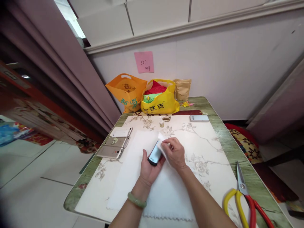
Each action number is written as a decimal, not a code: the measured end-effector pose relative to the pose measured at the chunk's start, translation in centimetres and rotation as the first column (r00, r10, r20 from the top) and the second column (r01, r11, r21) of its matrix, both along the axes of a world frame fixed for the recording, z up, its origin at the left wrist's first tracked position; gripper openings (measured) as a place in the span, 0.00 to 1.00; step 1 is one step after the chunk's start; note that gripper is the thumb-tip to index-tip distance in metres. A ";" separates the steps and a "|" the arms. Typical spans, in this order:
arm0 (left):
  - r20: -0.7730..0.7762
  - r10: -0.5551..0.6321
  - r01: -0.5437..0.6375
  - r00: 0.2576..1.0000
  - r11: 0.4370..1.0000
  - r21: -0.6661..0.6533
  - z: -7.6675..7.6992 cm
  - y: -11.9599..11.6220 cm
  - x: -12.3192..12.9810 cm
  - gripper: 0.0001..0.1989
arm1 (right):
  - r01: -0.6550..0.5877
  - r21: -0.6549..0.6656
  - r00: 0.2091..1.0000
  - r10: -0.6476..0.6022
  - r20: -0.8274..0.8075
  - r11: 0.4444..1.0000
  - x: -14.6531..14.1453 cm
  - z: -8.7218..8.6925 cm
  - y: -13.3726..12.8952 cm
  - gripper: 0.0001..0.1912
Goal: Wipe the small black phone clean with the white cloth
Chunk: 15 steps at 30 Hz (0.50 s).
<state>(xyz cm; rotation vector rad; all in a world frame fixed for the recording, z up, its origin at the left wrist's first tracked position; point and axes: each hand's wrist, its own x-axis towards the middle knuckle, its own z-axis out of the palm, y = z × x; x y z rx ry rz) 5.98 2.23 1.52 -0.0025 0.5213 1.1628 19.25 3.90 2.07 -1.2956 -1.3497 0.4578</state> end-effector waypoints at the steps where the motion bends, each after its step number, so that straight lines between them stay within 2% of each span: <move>1: 0.011 -0.008 0.008 1.000 1.000 0.002 0.0 0.0 0.0 0.30 | -0.082 -0.010 0.997 0.082 0.002 0.997 -0.3 0.0 -0.2 0.10; 2: 0.023 -0.019 0.019 1.000 1.000 0.004 0.0 0.0 0.0 0.30 | -0.124 -0.026 0.992 0.124 -0.003 0.992 -0.6 0.0 -0.5 0.10; 4: 0.049 -0.048 0.048 0.998 0.999 0.004 0.1 -0.1 0.0 0.31 | -0.095 -0.051 0.995 0.096 0.010 0.994 -1.1 -0.1 -1.1 0.11; 6: 0.055 -0.037 0.038 0.998 0.999 -0.009 0.2 -0.2 0.0 0.30 | -0.027 -0.038 0.992 0.032 0.125 0.999 -1.4 -0.2 -1.9 0.10; 7: 0.049 -0.018 0.019 0.999 1.000 -0.019 0.2 -0.2 -0.1 0.29 | -0.032 -0.016 0.975 0.035 0.220 0.999 -1.5 -0.3 -2.4 0.11; 9: 0.038 -0.026 0.027 0.999 0.999 -0.047 0.1 -0.4 -0.4 0.28 | -0.141 0.009 0.897 0.124 0.425 0.990 -1.7 -0.5 -3.6 0.16; 12: 0.049 -0.155 0.159 0.987 0.984 -0.084 0.0 -0.3 -0.8 0.30 | -0.363 -0.089 0.697 0.334 0.634 0.928 -1.9 -1.0 -4.9 0.28; 14: 0.052 -0.202 0.205 0.978 0.977 -0.065 0.0 -0.1 -0.9 0.32 | -0.363 -0.184 0.615 0.383 0.689 0.913 -1.9 -1.2 -5.0 0.33; 15: 0.043 -0.192 0.194 0.980 0.980 -0.046 0.0 0.0 -0.9 0.32 | -0.304 -0.215 0.614 0.364 0.700 0.928 -1.8 -1.2 -4.9 0.34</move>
